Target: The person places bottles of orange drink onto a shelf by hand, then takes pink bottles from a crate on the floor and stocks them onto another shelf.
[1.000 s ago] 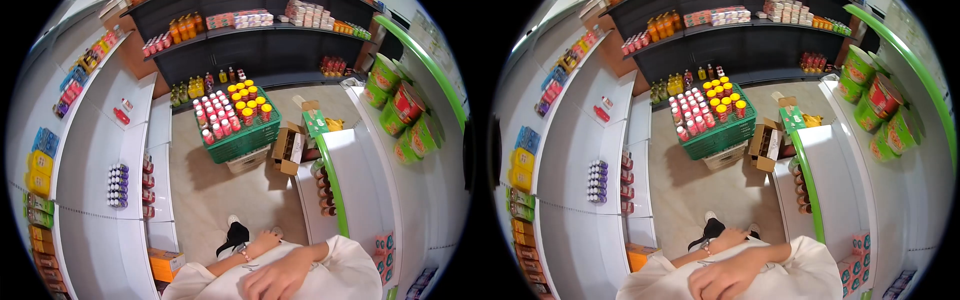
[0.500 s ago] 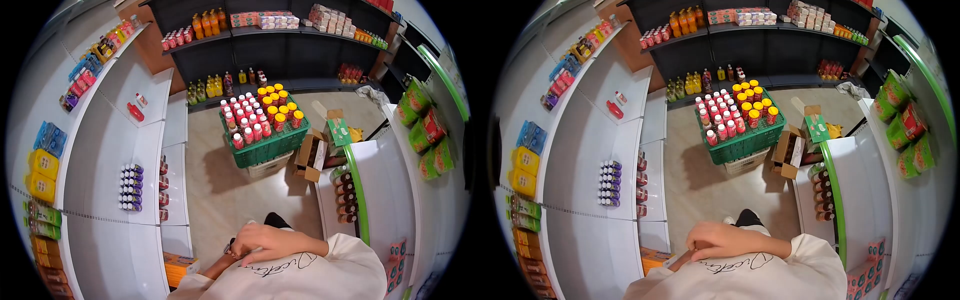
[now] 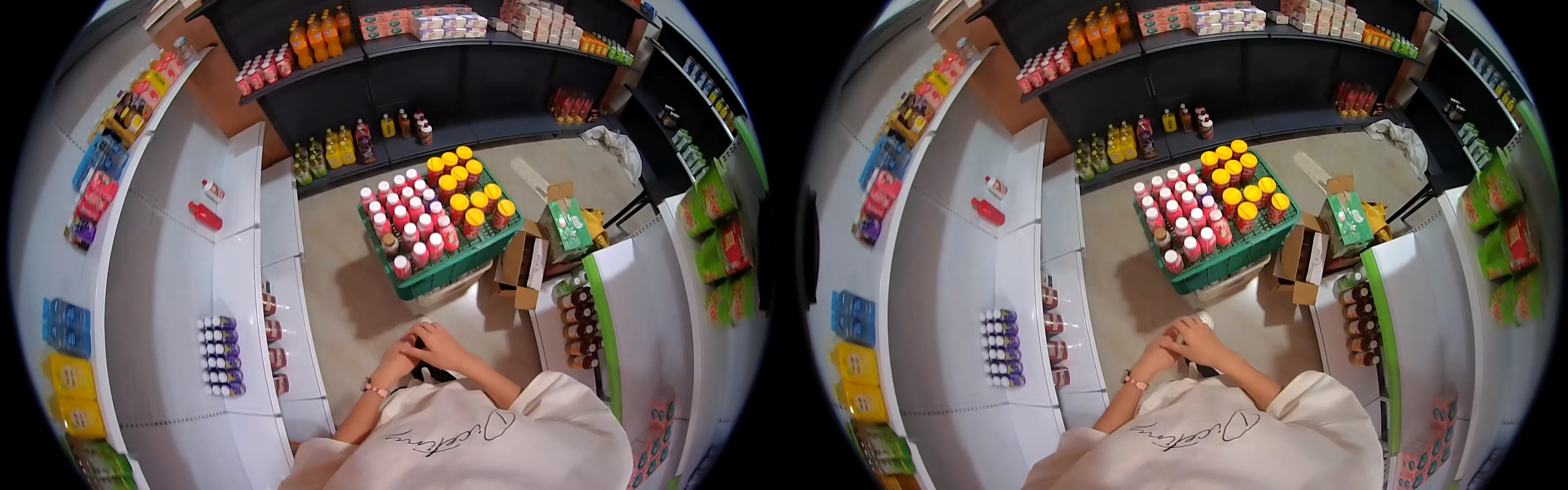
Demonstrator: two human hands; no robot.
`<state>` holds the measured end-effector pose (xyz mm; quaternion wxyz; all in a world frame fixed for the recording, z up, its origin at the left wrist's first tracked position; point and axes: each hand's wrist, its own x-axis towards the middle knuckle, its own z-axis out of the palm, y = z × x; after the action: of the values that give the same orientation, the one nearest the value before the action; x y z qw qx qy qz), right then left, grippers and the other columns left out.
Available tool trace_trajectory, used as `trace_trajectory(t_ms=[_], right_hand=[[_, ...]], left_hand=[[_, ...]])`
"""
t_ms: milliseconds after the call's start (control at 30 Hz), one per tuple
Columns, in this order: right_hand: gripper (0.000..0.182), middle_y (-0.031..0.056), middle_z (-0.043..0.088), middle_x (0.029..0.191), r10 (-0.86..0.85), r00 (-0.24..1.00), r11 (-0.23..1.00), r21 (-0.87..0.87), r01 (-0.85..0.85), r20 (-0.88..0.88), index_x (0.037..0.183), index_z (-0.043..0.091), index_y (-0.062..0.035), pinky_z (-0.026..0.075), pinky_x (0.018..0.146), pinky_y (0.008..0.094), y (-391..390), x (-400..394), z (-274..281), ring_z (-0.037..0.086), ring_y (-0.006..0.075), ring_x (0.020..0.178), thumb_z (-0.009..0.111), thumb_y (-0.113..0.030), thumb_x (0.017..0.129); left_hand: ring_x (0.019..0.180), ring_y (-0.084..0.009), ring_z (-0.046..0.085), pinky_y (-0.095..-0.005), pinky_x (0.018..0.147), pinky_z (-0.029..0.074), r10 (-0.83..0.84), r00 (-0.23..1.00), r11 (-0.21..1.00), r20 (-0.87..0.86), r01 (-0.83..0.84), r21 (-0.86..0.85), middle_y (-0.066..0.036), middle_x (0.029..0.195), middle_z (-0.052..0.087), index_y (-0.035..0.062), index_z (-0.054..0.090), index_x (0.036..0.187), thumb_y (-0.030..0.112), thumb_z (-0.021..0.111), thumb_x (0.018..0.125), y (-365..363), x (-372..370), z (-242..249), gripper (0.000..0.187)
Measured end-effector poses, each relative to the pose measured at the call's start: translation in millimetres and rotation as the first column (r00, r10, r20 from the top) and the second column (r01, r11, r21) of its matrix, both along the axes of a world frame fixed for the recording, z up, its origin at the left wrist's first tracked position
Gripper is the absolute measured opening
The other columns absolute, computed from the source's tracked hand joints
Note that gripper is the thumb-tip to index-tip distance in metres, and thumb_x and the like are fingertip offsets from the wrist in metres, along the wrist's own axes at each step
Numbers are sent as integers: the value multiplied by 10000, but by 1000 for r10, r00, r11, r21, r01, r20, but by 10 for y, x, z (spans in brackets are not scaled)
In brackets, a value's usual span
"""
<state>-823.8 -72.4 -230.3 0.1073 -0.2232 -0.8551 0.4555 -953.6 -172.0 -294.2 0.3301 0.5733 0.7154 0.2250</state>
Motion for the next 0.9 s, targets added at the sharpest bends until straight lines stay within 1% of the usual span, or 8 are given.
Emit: trace_trajectory(t_ms=[133, 267, 433, 500, 667, 800, 867, 900], right_hand=[[575, 188, 594, 1098, -66, 997, 993, -101, 61, -42, 1154, 587, 7, 435, 897, 391, 713, -685, -774, 562, 331, 987, 644, -469, 836], [697, 243, 601, 1129, -307, 951, 766, -583, 272, 40, 1170, 571, 76, 447, 915, 369, 1192, -1154, -1193, 572, 293, 1089, 645, -519, 814], [883, 265, 550, 1227, -332, 932, 825, -435, 361, 144, 1321, 400, 131, 432, 950, 351, 1535, -1452, -1554, 545, 281, 1135, 642, -546, 809], [732, 214, 583, 1111, -404, 907, 759, -511, 405, 118, 1209, 487, 101, 452, 899, 357, 1545, -1507, -1507, 571, 252, 1038, 654, -493, 815], [595, 157, 579, 1065, -618, 783, 669, -573, 474, -72, 1159, 531, 24, 461, 869, 369, 1496, -1803, -2104, 584, 256, 983, 666, -449, 825], [478, 187, 619, 1074, -639, 742, 462, -670, 581, 203, 1218, 524, -11, 446, 892, 380, 1455, -1862, -2301, 597, 291, 1013, 539, -378, 912], [428, 198, 633, 1074, -478, 864, 740, -457, 494, 159, 1256, 513, -23, 443, 907, 381, 1415, -1706, -2450, 600, 298, 1026, 481, -292, 924], [457, 198, 626, 1101, -560, 822, 741, -383, 552, 102, 1273, 504, -22, 440, 919, 387, 1307, -1681, -2381, 589, 306, 1047, 522, -254, 879]], left_hand=[[1009, -405, 581, -483, 812, 493, 59, 989, 998, -134, -60, -3, -206, 1124, 586, 15, 513, 1179, 242, 582, 841, 691, -563, -206, 413], [1024, -419, 574, -498, 836, 488, 59, 998, 986, 18, -56, -155, -206, 1234, 518, 39, 485, 1247, 264, 623, 822, 1342, -1018, -564, 500], [1137, -409, 504, -490, 883, 467, 253, 949, 967, -190, -245, 63, -154, 1313, 471, 127, 497, 1271, 271, 623, 824, 1806, -1268, -1020, 485], [1140, -396, 494, -492, 882, 463, 233, 951, 971, -203, -216, 100, -133, 1272, 498, 149, 506, 1270, 255, 621, 823, 1970, -1366, -1127, 473], [1006, -371, 544, -479, 805, 479, -44, 996, 992, -76, 53, 116, -135, 1106, 520, 170, 545, 1186, 188, 624, 810, 2181, -1611, -1432, 385], [968, -383, 564, -479, 791, 485, -221, 975, 974, -27, 219, -50, -136, 1063, 529, 174, 570, 1095, 149, 693, 749, 2304, -1855, -1255, 368], [926, -367, 593, -466, 784, 496, -306, 952, 951, -12, 305, -51, -143, 1022, 569, 177, 590, 1057, 189, 735, 714, 2318, -2012, -980, 373], [927, -360, 594, -456, 796, 496, -353, 935, 935, 44, 354, -25, -149, 1036, 568, 162, 605, 1039, 227, 757, 692, 2340, -2113, -766, 385]])
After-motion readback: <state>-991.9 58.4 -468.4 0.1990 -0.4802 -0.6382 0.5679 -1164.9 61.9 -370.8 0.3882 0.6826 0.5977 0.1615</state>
